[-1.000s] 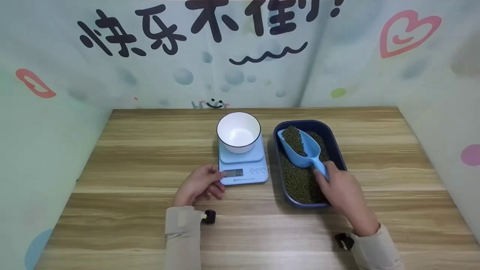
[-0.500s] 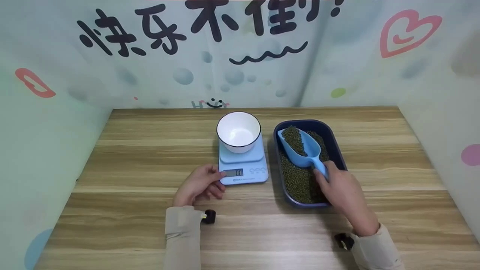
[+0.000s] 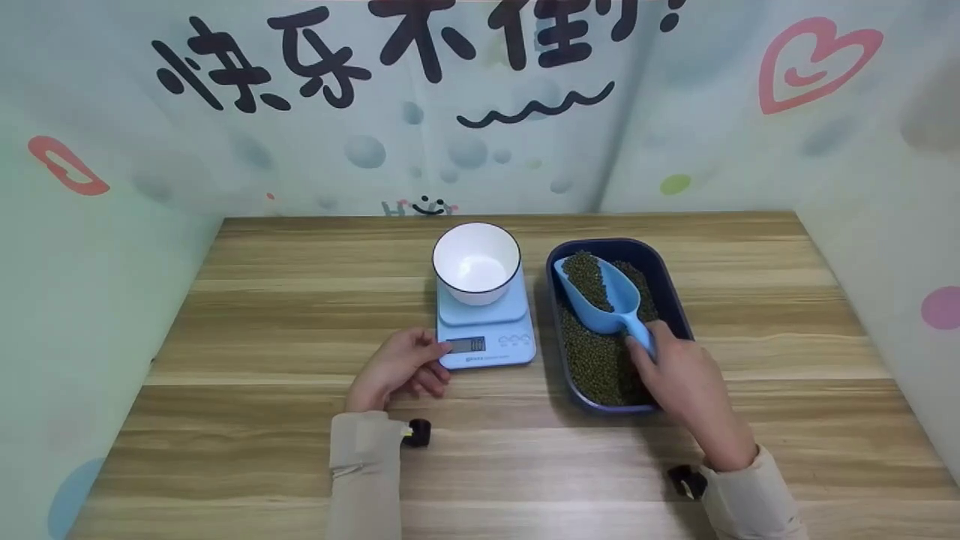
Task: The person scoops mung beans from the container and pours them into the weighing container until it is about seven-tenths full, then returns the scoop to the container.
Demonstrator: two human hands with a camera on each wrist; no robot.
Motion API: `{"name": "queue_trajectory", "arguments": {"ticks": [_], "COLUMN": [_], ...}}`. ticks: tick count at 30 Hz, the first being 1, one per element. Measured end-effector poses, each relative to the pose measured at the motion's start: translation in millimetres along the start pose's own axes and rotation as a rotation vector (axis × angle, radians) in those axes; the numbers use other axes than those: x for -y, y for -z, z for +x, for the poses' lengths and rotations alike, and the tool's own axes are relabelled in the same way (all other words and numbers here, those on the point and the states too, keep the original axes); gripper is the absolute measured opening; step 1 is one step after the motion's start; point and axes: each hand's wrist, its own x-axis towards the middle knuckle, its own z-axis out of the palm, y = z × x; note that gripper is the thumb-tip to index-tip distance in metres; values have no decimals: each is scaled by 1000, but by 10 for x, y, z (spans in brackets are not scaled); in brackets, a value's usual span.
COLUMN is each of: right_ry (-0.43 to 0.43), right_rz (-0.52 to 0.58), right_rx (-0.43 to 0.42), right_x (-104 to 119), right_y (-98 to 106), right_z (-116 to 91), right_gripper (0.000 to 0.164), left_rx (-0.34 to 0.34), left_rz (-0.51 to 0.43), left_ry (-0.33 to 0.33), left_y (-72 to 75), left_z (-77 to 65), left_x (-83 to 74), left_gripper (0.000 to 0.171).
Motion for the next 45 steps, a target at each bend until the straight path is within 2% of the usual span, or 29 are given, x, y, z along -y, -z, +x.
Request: {"name": "queue_trajectory", "arguments": {"ticks": [19,29,45], "right_ry": [4,9,12], "right_rz": [10,16,33], "right_rx": [9,-35,-20], "right_x": [-4,2,0], "right_y": [8,-3,14], "right_z": [2,-5,-5], "right_gripper": [31,34,36], "left_rx": [6,-3,-2], "left_rz": [-10,0,6], "left_ry": [25,28,41], "left_y": [1,5,7], "left_z": [-26,11,-6], "left_x": [-35,-5,-12], "left_gripper": [28,27,27]}}
